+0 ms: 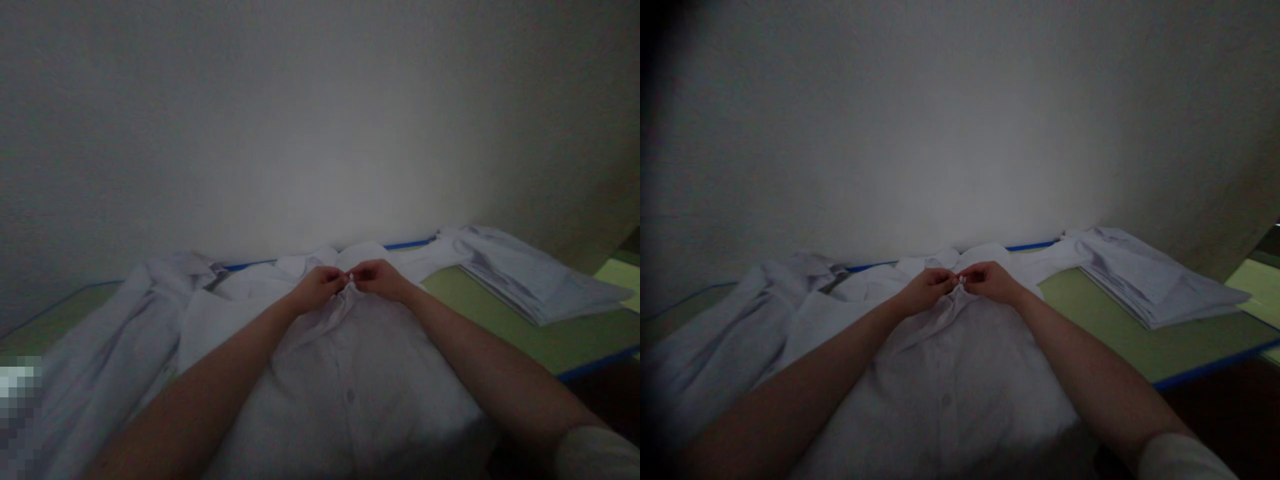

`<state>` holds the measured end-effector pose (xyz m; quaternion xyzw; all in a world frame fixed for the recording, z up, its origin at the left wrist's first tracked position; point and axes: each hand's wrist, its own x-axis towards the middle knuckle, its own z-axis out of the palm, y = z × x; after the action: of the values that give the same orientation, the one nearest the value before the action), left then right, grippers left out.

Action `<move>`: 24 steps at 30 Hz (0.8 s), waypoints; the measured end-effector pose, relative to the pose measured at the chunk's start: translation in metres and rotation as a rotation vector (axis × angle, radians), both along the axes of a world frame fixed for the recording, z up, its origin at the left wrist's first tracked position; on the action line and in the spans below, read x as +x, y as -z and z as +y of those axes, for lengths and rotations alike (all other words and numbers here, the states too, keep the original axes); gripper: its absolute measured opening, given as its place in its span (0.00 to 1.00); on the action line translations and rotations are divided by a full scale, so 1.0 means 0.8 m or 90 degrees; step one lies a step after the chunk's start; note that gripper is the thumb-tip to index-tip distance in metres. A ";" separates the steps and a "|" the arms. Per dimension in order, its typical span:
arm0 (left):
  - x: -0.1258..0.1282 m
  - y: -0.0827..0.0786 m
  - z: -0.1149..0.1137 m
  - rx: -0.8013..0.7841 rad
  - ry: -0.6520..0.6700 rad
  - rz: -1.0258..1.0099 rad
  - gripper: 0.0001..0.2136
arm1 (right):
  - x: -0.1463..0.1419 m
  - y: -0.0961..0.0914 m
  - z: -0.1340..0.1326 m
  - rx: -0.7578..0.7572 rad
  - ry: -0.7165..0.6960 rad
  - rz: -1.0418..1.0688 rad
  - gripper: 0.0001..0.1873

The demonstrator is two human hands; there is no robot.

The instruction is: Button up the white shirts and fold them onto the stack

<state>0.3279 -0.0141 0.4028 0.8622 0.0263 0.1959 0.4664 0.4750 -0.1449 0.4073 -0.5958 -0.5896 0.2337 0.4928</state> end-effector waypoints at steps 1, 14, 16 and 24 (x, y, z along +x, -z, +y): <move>-0.001 0.000 0.000 -0.002 0.004 0.014 0.16 | 0.000 -0.001 -0.001 -0.003 0.015 -0.024 0.15; 0.011 0.005 -0.006 0.060 -0.128 0.010 0.15 | -0.002 -0.006 0.001 0.008 0.148 -0.396 0.06; 0.016 0.005 -0.010 0.127 -0.217 -0.010 0.15 | -0.002 -0.003 0.004 0.006 0.186 -0.404 0.06; 0.012 0.001 -0.018 0.162 -0.166 -0.035 0.16 | 0.002 -0.009 0.000 0.075 0.150 -0.347 0.07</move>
<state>0.3377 -0.0287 0.4023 0.8981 0.1003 0.2797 0.3244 0.4770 -0.1453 0.4146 -0.6713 -0.6395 -0.0283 0.3737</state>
